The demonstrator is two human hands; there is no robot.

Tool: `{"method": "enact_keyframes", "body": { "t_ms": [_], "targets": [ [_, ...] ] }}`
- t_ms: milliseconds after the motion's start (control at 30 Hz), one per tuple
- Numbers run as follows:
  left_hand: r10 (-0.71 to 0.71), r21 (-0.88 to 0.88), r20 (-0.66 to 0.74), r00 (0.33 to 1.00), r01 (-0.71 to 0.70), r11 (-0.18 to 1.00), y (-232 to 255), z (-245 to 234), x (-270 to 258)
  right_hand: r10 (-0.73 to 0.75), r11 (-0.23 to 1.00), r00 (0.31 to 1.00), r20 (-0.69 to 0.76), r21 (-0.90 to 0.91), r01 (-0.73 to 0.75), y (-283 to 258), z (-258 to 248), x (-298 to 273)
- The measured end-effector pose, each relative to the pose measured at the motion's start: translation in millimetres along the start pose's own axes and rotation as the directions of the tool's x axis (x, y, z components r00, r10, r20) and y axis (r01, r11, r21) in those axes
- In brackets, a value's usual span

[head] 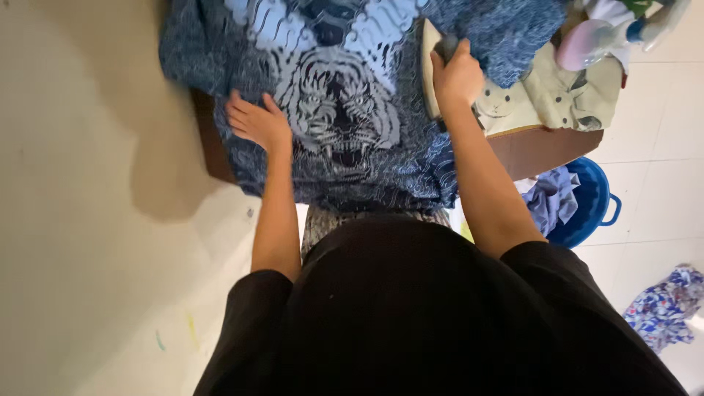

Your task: The person irons a blue patterned shirt on a wooden ironing board. They repeatedly smooth the fabric with their hands and move the iron across the front, sleeves, and back, flipping the shirt to treat both sides.

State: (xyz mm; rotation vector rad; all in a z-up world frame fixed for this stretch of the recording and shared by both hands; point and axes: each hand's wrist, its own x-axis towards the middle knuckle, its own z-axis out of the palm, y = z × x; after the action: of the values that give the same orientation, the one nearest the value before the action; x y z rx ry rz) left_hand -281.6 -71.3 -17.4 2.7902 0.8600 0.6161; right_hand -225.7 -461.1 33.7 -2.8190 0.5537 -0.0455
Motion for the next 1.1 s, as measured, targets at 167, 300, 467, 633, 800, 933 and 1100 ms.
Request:
{"method": "enact_keyframes", "body": {
  "t_ms": [167,300,467,633,800,933,1100],
  "targets": [
    [-0.149,0.096,-0.163,0.975,0.166,0.981,-40,3,35,-0.159,0.983,0.965,0.209,-0.062,0.175,-43,22,-66],
    [-0.24,0.018,0.034,0.97,0.239,0.971,-57,-1,47,-0.206,0.977,0.96,0.188,-0.011,0.211,-58,20,-38],
    [-0.105,-0.351,-0.018,0.994,0.092,0.932,-64,-22,42,-0.288,0.955,0.953,-0.098,0.043,0.293,-68,16,34],
    [-0.206,-0.392,0.017,0.978,0.196,0.899,-85,-32,54,-0.416,0.907,0.885,0.207,0.032,0.419,-75,10,-44],
    [-0.149,-0.395,0.014,0.989,0.142,0.908,-98,-27,61,-0.354,0.935,0.927,0.121,0.079,0.347,-95,10,-78],
    [-0.218,-0.441,0.017,0.976,0.203,0.875,-96,-30,52,-0.325,0.939,0.944,-0.061,0.101,0.33,-116,24,-9],
    [-0.201,-0.372,0.048,0.978,0.204,0.905,-111,-24,50,-0.247,0.965,0.921,0.301,-0.007,0.261,-128,1,-21]
  ]
}}
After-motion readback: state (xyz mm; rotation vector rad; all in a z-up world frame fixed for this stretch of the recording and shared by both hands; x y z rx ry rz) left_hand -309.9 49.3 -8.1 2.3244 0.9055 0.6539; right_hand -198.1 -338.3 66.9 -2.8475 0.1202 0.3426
